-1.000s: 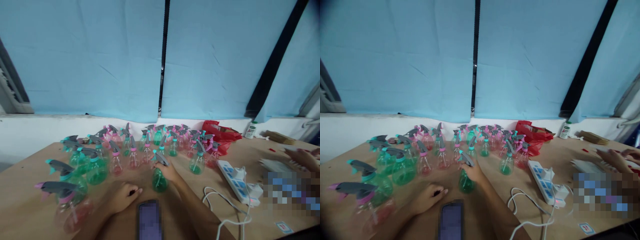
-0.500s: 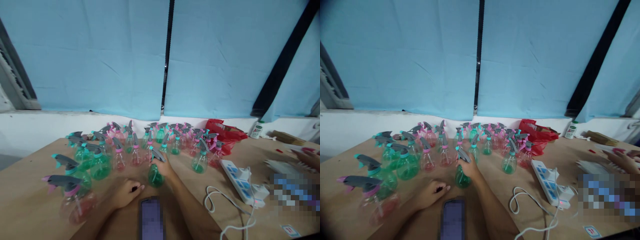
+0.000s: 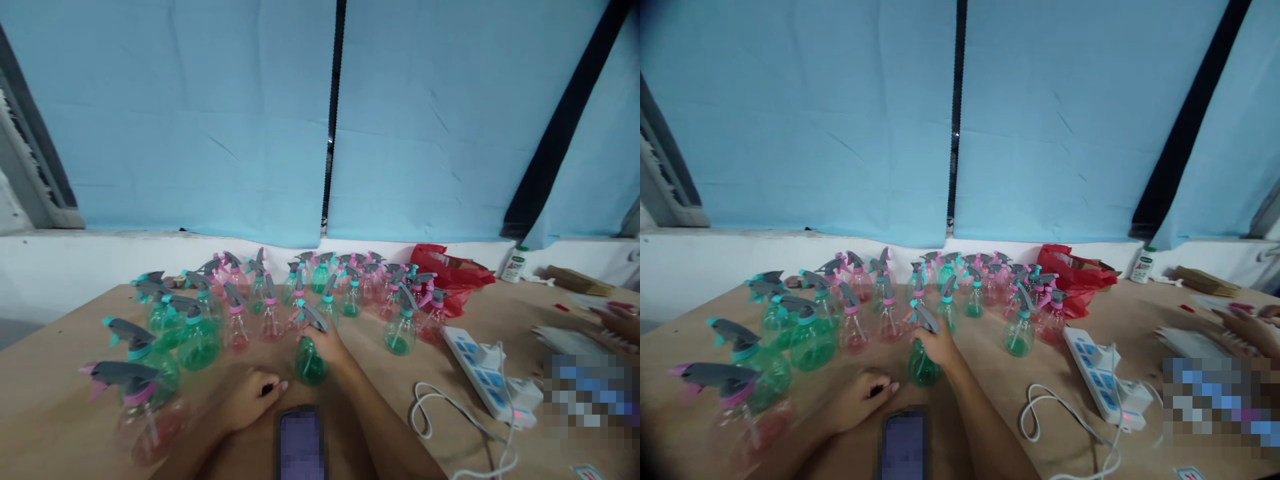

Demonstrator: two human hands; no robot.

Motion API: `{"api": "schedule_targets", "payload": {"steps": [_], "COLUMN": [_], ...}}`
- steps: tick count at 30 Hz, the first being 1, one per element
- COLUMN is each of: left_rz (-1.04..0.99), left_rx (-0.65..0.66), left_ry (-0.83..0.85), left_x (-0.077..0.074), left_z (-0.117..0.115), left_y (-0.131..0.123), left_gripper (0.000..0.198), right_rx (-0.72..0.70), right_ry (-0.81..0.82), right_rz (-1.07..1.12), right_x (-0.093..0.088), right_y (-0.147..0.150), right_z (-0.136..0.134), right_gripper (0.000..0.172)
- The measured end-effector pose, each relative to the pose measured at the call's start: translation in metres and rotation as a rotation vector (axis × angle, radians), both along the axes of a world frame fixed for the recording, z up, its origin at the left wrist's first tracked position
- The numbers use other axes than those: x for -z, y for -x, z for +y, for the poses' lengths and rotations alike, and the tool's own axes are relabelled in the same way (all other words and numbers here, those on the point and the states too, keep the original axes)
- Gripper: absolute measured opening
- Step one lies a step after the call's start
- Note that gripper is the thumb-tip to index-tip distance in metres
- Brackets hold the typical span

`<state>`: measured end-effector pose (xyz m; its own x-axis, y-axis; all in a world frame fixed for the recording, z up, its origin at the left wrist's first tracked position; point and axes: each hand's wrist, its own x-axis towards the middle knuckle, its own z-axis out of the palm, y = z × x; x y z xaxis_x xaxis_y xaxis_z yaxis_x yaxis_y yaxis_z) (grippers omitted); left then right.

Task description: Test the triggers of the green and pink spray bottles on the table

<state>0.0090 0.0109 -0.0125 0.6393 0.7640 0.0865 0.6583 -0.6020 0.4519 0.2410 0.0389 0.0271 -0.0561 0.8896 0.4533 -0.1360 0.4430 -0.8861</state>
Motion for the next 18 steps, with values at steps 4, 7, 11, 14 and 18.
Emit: {"api": "schedule_targets", "payload": {"steps": [4, 7, 11, 14, 18], "left_rz": [-0.01, -0.017, -0.029, -0.033, -0.036], "left_rx": [0.02, 0.032, 0.027, 0.033, 0.036], "left_ry": [0.017, 0.014, 0.006, 0.015, 0.024], "left_x": [0.004, 0.007, 0.008, 0.007, 0.006], "left_z": [0.003, 0.005, 0.007, 0.006, 0.005], "left_y": [0.0, 0.002, 0.006, 0.007, 0.003], "left_gripper": [0.047, 0.047, 0.046, 0.044, 0.039], "right_rx": [-0.003, 0.009, 0.037, 0.049, 0.057], "right_ry": [0.019, 0.029, 0.004, 0.0, 0.01], "right_rz": [0.038, 0.041, 0.033, 0.031, 0.044], "right_x": [-0.002, -0.005, -0.008, -0.01, -0.012], "right_y": [0.002, 0.002, 0.003, 0.003, 0.004], "right_z": [0.0, -0.003, -0.006, -0.008, -0.009], "right_gripper": [0.015, 0.011, 0.021, 0.023, 0.01]}}
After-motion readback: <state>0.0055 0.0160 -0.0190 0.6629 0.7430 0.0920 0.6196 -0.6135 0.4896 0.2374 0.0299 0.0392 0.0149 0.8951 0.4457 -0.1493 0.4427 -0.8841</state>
